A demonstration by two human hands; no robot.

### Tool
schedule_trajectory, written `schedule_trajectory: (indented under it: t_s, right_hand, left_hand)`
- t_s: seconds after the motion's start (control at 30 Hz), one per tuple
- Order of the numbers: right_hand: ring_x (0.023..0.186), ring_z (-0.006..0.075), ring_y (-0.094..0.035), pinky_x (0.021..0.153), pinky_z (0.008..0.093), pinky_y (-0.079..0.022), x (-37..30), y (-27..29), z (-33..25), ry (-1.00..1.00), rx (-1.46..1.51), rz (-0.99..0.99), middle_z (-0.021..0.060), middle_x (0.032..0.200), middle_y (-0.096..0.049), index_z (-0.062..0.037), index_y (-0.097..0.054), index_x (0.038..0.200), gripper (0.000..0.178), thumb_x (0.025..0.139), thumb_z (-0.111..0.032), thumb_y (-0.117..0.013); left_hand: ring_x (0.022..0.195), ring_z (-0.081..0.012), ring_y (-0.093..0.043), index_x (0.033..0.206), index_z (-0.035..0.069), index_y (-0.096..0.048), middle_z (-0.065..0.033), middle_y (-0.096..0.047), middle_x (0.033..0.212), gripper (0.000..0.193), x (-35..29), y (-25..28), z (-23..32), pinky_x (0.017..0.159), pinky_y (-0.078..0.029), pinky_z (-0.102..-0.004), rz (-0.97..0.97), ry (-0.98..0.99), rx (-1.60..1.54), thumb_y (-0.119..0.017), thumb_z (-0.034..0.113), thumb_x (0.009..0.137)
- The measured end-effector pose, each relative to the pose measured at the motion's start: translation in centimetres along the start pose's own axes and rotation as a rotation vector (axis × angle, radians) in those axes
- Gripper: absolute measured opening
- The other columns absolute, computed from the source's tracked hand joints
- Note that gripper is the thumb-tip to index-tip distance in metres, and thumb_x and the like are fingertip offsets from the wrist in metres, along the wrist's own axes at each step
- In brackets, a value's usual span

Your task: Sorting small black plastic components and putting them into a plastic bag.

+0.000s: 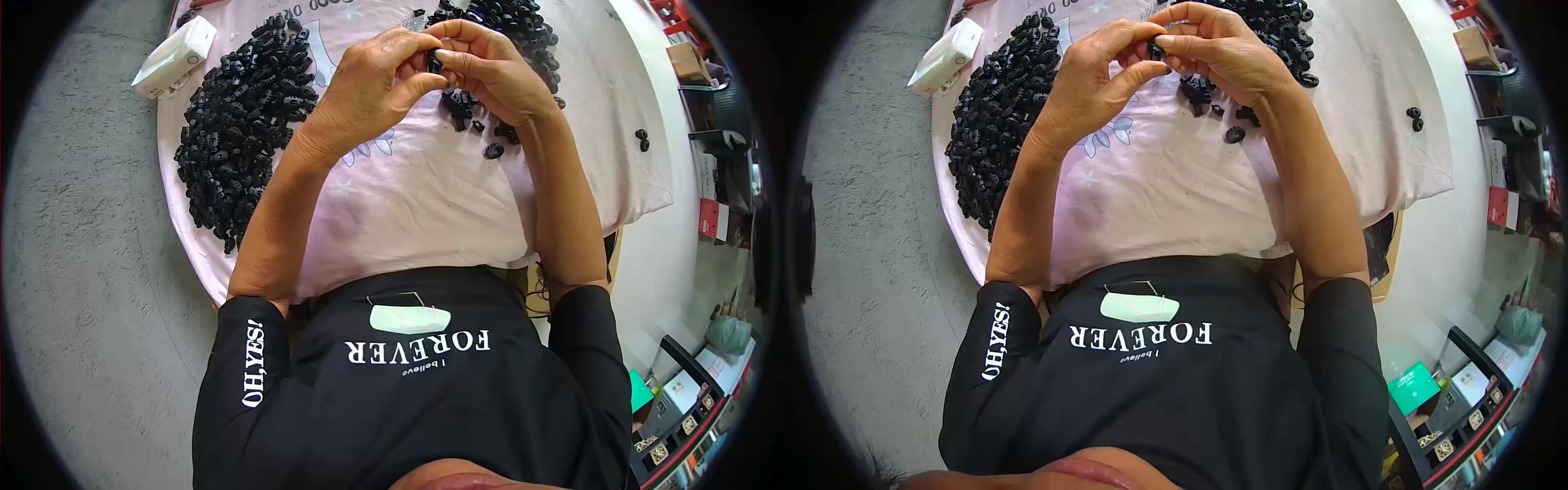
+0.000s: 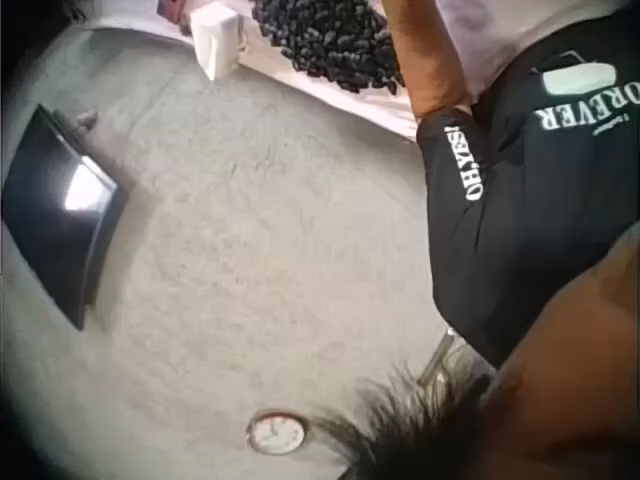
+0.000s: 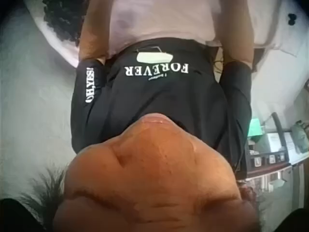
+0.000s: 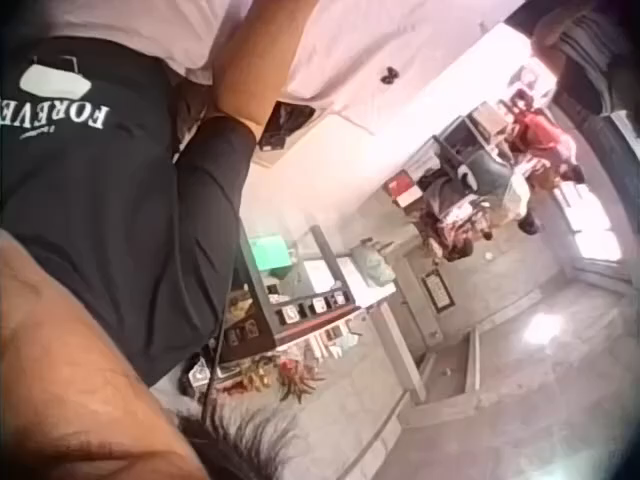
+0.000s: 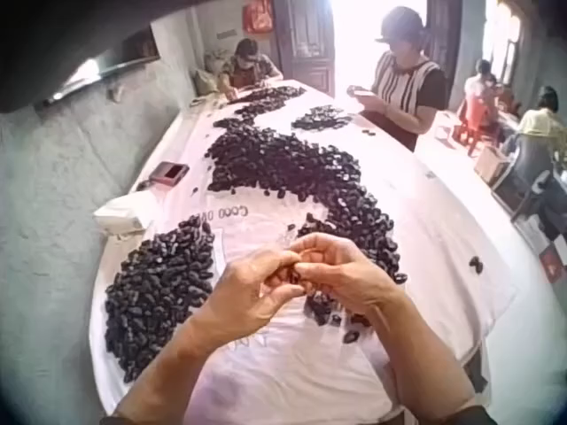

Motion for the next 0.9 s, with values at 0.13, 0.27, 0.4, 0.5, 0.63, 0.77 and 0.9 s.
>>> schedule_trajectory:
  t_s: [0.13,0.27,0.4,0.5,0.63,0.77,0.9]
  right_hand:
    - [0.090,0.0088,-0.064,0.080,0.0210,-0.055,-0.1,-0.1,0.0,-0.012,-0.009,0.006,0.0046,0.108,-0.066,-0.0018,-0.058,0.128,0.032,0.098,-0.011,-0.064]
    - [0.083,0.0064,-0.061,0.075,0.0200,-0.053,0.0,-0.6,-0.1,-0.020,0.020,0.044,0.0030,0.104,-0.066,-0.0021,-0.057,0.129,0.033,0.098,-0.012,-0.065]
    - [0.080,0.0060,-0.060,0.072,0.0191,-0.051,0.0,0.3,0.0,-0.018,-0.051,0.068,0.0015,0.095,-0.067,-0.0021,-0.060,0.126,0.030,0.098,-0.012,-0.064]
    - [0.078,0.0061,-0.059,0.072,0.0196,-0.051,-0.2,0.5,-0.7,0.010,-0.200,0.213,0.0010,0.092,-0.066,-0.0030,-0.065,0.119,0.023,0.099,-0.013,-0.064]
    - [0.080,0.0075,-0.061,0.074,0.0226,-0.051,-0.4,2.6,-1.6,0.060,-0.675,0.351,0.0004,0.089,-0.068,-0.0024,-0.070,0.109,0.017,0.094,-0.011,-0.066]
    - [0.081,0.0104,-0.067,0.076,0.0273,-0.053,-0.8,1.2,-2.3,0.069,-1.098,0.348,0.0053,0.086,-0.072,0.0000,-0.071,0.099,0.013,0.089,-0.009,-0.070]
    - [0.082,0.0178,-0.070,0.077,0.0311,-0.054,-0.8,0.3,-2.3,0.014,-1.190,0.237,0.0108,0.088,-0.073,-0.0032,-0.072,0.097,0.013,0.085,-0.008,-0.070]
  left_hand:
    - [0.071,-0.0199,-0.063,0.107,0.001,-0.069,-0.0095,-0.067,0.087,0.028,0.1,0.0,0.5,0.068,-0.053,-0.0301,0.083,-0.070,0.039,-0.078,0.013,0.084]
    - [0.073,-0.0258,-0.068,0.100,0.000,-0.070,-0.0135,-0.069,0.086,0.024,0.2,0.3,0.8,0.068,-0.054,-0.0339,0.136,-0.079,0.030,-0.078,0.015,0.083]
    - [0.071,-0.0236,-0.069,0.101,0.000,-0.070,-0.0140,-0.070,0.087,0.023,0.2,1.4,-0.6,0.066,-0.055,-0.0314,0.205,0.033,0.072,-0.078,0.013,0.084]
    - [0.074,-0.0244,-0.071,0.103,0.001,-0.071,-0.0136,-0.071,0.085,0.022,-0.3,4.4,-3.9,0.068,-0.055,-0.0320,0.369,0.147,0.262,-0.076,0.015,0.087]
    - [0.081,-0.0292,-0.071,0.107,0.006,-0.073,-0.0114,-0.072,0.085,0.030,-2.1,8.8,-8.1,0.079,-0.054,-0.0378,0.190,0.566,0.544,-0.073,0.026,0.085]
    - [0.093,-0.0296,-0.069,0.112,0.007,-0.072,-0.0124,-0.072,0.096,0.031,-3.4,10.6,-10.0,0.086,-0.053,-0.0384,0.134,0.590,0.677,-0.070,0.020,0.084]
    - [0.096,-0.0294,-0.068,0.114,0.006,-0.071,-0.0132,-0.071,0.101,0.033,-3.1,10.2,-8.9,0.089,-0.053,-0.0380,0.168,0.407,0.637,-0.070,0.019,0.084]
Point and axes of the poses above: each hand's wrist, its own x-axis towards the middle knuckle, its own y-axis out of the back of the hand, z = x × y, the point moved 3 cm from there along x, towards the middle knuckle
